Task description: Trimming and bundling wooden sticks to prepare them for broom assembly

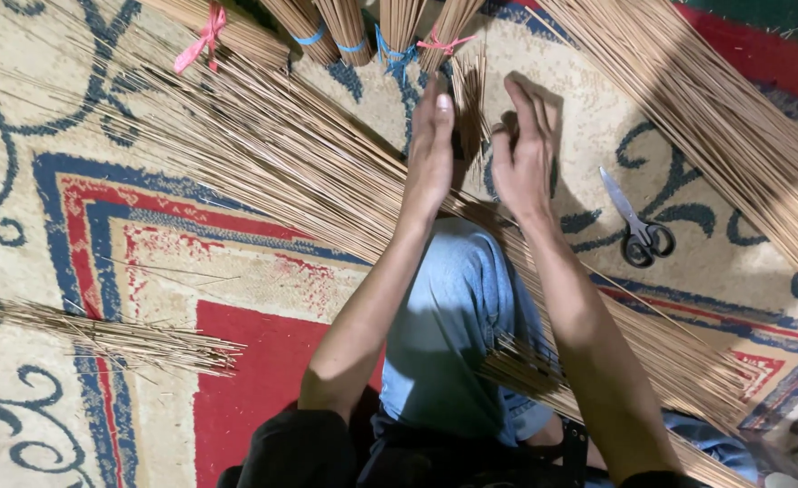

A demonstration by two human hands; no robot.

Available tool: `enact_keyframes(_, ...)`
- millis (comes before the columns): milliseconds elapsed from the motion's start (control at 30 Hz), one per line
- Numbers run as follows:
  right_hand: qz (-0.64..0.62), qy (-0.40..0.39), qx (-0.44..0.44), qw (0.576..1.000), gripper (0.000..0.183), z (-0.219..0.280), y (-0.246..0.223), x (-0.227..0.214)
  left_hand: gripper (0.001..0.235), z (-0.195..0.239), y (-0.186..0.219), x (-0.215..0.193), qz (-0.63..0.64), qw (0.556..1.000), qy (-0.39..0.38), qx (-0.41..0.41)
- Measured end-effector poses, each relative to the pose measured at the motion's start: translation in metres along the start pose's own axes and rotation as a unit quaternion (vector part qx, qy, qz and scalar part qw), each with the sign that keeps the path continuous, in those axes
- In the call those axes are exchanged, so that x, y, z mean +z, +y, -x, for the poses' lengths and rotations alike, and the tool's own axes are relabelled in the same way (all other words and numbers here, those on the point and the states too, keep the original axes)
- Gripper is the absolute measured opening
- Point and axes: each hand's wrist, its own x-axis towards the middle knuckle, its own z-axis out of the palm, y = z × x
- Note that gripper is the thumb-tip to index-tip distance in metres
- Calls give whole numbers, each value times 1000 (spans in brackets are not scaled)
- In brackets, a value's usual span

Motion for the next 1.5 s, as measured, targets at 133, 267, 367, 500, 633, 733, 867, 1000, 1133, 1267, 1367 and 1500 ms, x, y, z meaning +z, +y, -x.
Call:
enact_keyframes(133, -28, -30, -37, 998, 47, -1, -16, 12, 86, -12, -8, 12, 23, 999, -17, 41)
enact_keyframes(267, -86, 0, 15, 996, 47, 7, 2, 5, 93, -2, -6, 2, 30, 999, -19, 4)
enact_keyframes(367, -100, 40, -1, 994, 46, 9, -3, -15, 85, 12, -16, -10, 32, 999, 10, 42)
enact_keyframes(500, -77, -2, 16, 997, 40, 41, 19, -18, 34, 28, -6, -33, -140, 968, 94, 187)
enact_keyframes(633, -90, -31, -7, 995, 36, 63, 15, -24, 23, 14, -27, -51, -286, 880, 224, 305)
enact_keyframes(733, 1, -15, -40, 999, 29, 70, 17, -17, 24, 4, -41, -58, -346, 856, 198, 329)
enact_keyframes(867, 65, -30, -152, 986, 23, 51, -3, -11, 34, -7, -61, -60, -516, 789, 229, 242)
enact_keyframes(1000, 56, -109, -171, 978, 23, 28, -31, -9, 22, -11, -56, -60, -485, 807, 207, 265)
enact_keyframes(1133, 69, -113, -206, 970, 13, 21, -25, 1, 22, -18, -56, -58, -470, 811, 214, 274)
enact_keyframes(1267, 126, -111, -233, 958, 4, 23, -20, 9, 11, -19, -50, -56, -468, 816, 200, 274)
enact_keyframes(1367, 82, -100, -175, 976, 6, 33, -2, 20, 11, -22, -52, -55, -495, 811, 185, 250)
enact_keyframes(1500, -125, 77, 29, 989, 5, 31, 6, 10, 12, -19, -47, -51, -492, 815, 175, 251)
